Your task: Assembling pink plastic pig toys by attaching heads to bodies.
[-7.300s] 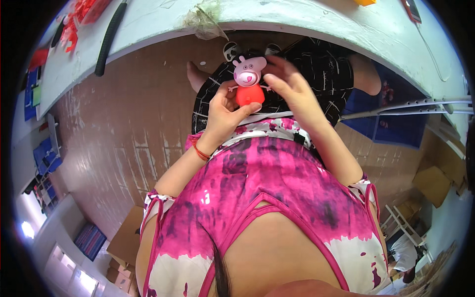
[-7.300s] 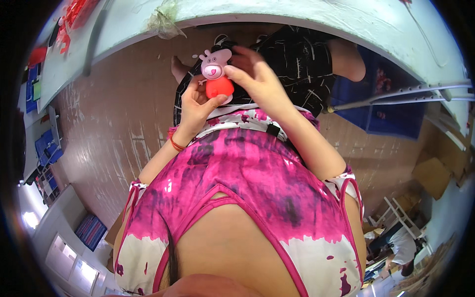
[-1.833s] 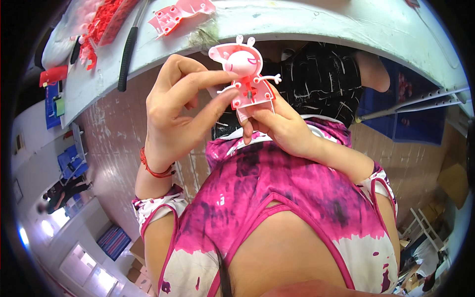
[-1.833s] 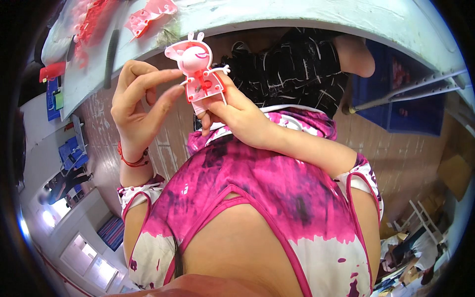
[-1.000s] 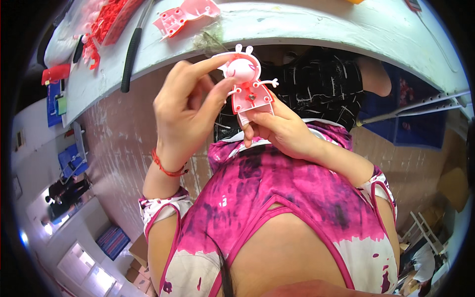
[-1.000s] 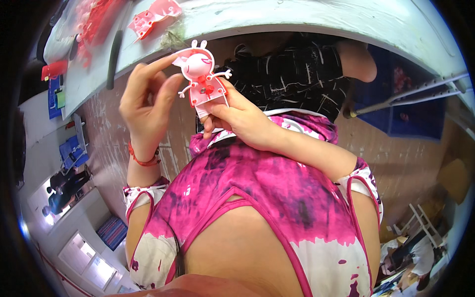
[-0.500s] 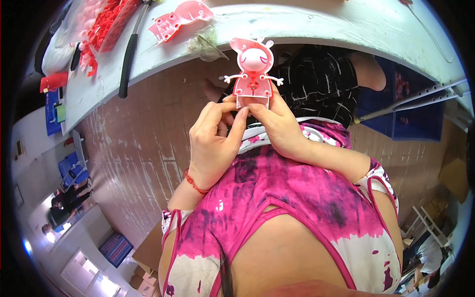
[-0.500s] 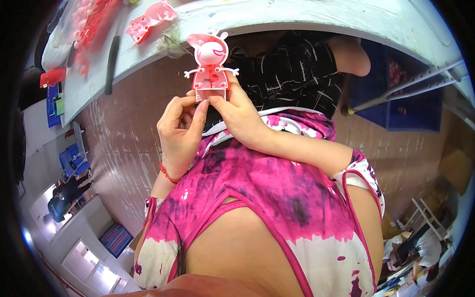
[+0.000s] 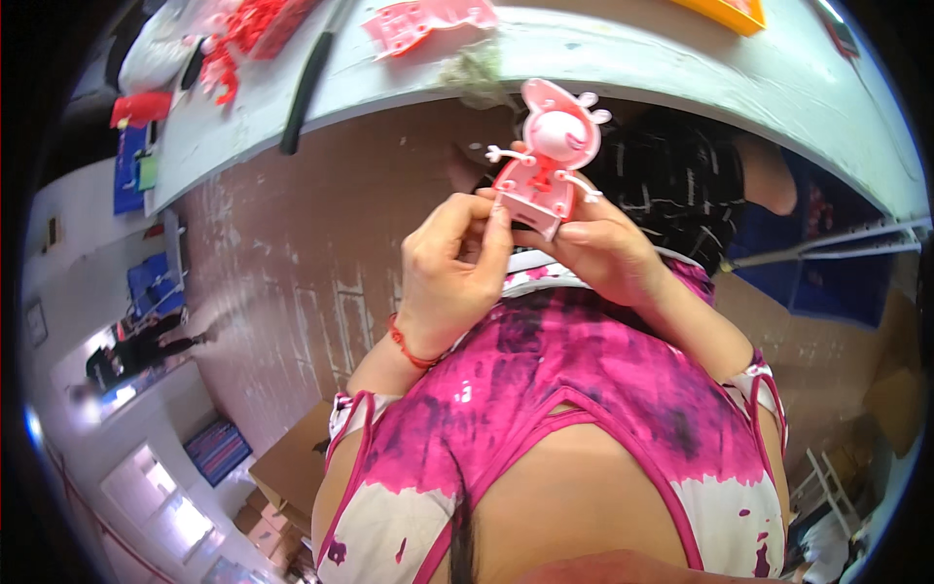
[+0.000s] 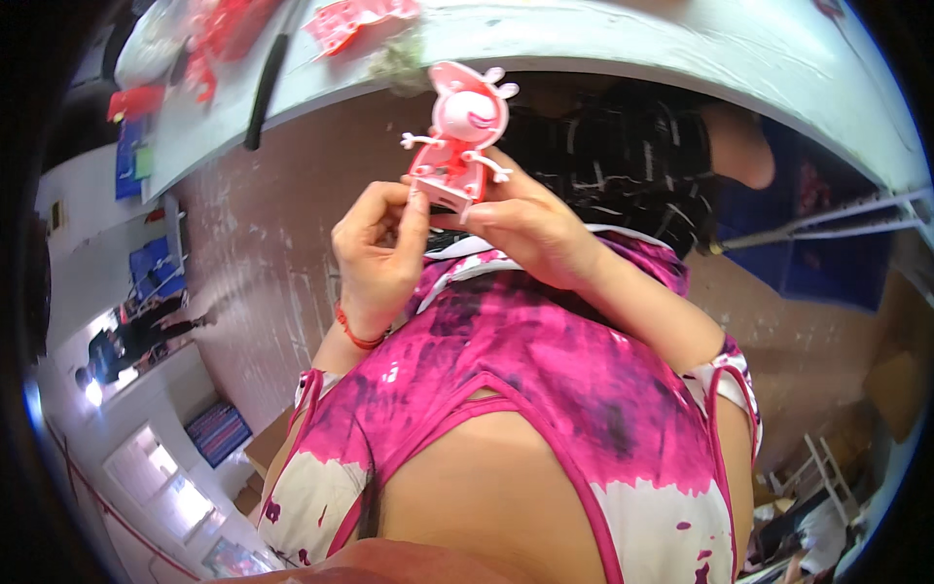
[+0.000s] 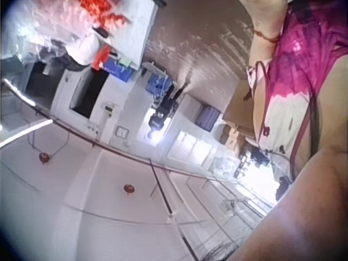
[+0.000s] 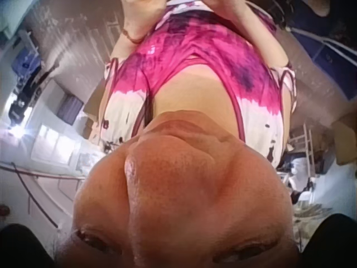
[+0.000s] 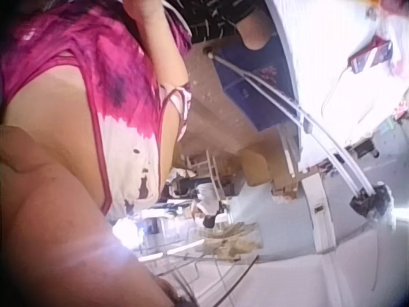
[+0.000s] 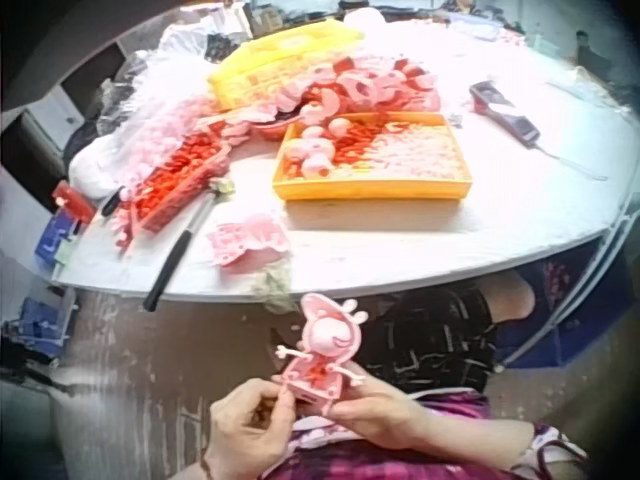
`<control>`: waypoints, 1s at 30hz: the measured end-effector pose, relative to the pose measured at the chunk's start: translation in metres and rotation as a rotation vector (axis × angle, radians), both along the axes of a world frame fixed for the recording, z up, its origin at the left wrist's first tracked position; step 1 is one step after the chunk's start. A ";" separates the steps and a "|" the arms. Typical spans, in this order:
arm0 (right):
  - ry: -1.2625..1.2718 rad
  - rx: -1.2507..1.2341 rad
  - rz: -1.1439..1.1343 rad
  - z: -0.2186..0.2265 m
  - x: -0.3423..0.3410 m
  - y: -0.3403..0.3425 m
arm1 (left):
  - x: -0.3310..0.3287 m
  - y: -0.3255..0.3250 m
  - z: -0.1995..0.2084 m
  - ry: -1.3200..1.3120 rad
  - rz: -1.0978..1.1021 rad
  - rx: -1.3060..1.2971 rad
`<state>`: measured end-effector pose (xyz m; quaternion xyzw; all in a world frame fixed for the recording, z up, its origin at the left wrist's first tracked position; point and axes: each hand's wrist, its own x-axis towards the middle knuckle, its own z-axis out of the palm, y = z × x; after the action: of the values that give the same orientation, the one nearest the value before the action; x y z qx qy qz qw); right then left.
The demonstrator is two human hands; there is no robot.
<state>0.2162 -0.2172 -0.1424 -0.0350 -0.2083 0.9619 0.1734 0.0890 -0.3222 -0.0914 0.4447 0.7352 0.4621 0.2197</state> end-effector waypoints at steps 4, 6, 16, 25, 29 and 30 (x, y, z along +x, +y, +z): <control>0.047 -0.074 0.007 -0.002 -0.001 0.003 | 0.000 0.001 0.005 -0.011 -0.030 0.013; 0.065 -0.103 0.045 -0.011 -0.002 0.004 | -0.002 -0.003 0.005 0.001 -0.017 -0.045; 0.148 -0.148 0.060 -0.008 -0.008 0.009 | 0.001 0.000 0.007 -0.048 -0.002 -0.038; 0.126 -0.127 0.029 -0.003 -0.003 0.014 | -0.008 0.002 0.019 0.109 -0.055 0.135; 0.119 -0.134 0.045 -0.003 0.000 0.016 | -0.007 0.016 0.028 0.243 -0.127 0.266; 0.126 -0.147 0.047 -0.004 0.001 0.016 | -0.006 0.018 0.029 0.243 -0.128 0.267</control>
<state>0.2171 -0.2011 -0.1460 0.0179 -0.1267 0.9787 0.1605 0.0828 -0.3042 -0.0623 0.5683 0.6587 0.4834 0.0974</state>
